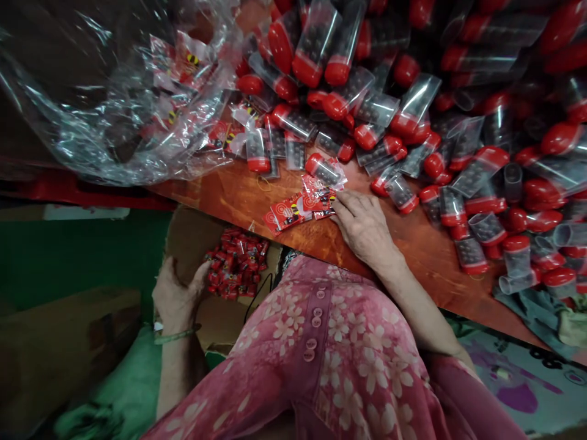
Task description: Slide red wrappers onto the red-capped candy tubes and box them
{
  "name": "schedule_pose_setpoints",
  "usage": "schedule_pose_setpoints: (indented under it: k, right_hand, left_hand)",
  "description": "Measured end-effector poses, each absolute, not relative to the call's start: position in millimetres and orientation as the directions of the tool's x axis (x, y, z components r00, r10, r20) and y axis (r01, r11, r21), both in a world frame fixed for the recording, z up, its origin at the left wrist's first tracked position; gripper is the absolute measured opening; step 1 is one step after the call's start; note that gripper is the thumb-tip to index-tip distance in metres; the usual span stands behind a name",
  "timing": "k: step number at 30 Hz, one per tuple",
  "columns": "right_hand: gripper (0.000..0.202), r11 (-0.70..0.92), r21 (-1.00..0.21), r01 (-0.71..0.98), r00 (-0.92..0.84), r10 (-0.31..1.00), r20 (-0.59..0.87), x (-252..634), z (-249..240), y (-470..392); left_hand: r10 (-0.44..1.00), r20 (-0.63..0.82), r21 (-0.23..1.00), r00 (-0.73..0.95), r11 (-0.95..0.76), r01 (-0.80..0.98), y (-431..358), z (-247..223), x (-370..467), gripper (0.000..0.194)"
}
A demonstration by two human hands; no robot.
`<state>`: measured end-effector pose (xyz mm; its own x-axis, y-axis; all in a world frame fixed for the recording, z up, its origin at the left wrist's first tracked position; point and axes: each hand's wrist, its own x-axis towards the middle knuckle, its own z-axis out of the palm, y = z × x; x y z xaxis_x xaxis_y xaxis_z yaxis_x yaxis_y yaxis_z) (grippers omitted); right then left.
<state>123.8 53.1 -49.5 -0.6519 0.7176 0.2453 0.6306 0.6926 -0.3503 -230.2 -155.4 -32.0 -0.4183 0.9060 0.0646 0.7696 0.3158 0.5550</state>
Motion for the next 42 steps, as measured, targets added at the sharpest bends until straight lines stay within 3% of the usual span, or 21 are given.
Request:
schedule_pose_setpoints:
  k: [3,4,7,11,16,20,25,30,34,38,42]
  right_hand:
    - [0.026,0.674,-0.374,0.637,-0.645,0.732,0.222,125.1,-57.7,50.2]
    - [0.026,0.688,-0.362,0.629,-0.65,0.721,0.239,125.5,-59.4,49.1]
    - [0.025,0.753,-0.277,0.597,-0.69,0.658,0.3,127.3,-59.4,45.6]
    - [0.025,0.776,-0.201,0.598,-0.717,0.63,0.298,131.9,-47.8,37.8]
    - [0.025,0.753,-0.195,0.628,-0.718,0.658,0.226,140.4,-30.0,27.6]
    - [0.026,0.716,-0.212,0.665,-0.696,0.697,0.171,144.6,-27.9,22.7]
    - [0.029,0.67,-0.28,0.688,-0.673,0.733,0.1,146.1,-32.7,19.1]
    - [0.024,0.618,-0.46,0.638,-0.675,0.736,0.052,152.3,-28.7,22.9]
    - [0.018,0.553,-0.622,0.555,-0.654,0.752,0.086,165.8,-15.8,33.0]
    - [0.019,0.449,-0.48,0.753,-0.409,0.892,0.193,179.3,-6.0,49.3]
    - [0.041,0.355,-0.335,0.873,-0.318,0.934,0.162,176.1,-11.8,68.8]
  left_hand:
    - [0.864,0.187,0.563,-0.468,0.296,0.772,-112.4,-28.9,-186.2,0.035]
    - [0.891,0.204,0.573,-0.407,0.228,0.787,-95.6,-27.8,-167.5,0.032]
    - [0.919,0.393,0.562,-0.02,-0.223,0.797,-48.4,-25.9,-113.5,0.022]
    - [0.878,0.413,0.478,0.241,-0.434,0.764,-9.8,-31.2,-69.8,0.029]
    - [0.872,0.291,0.438,0.393,-0.487,0.756,3.1,-41.2,-54.0,0.027]
    - [0.829,0.322,0.359,0.457,-0.554,0.751,6.8,-43.9,-49.5,0.028]
    - [0.834,0.22,0.372,0.506,-0.552,0.746,10.3,-37.4,-46.4,0.033]
    - [0.815,0.071,0.253,0.575,-0.572,0.78,10.1,-20.5,-42.8,0.026]
    - [0.798,0.138,0.206,0.586,-0.602,0.771,11.4,-18.7,-36.2,0.021]
    - [0.804,0.204,0.2,0.558,-0.592,0.78,14.3,-24.8,-33.1,0.025]
    - [0.814,0.207,0.237,0.543,-0.58,0.779,16.5,-28.5,-32.7,0.029]
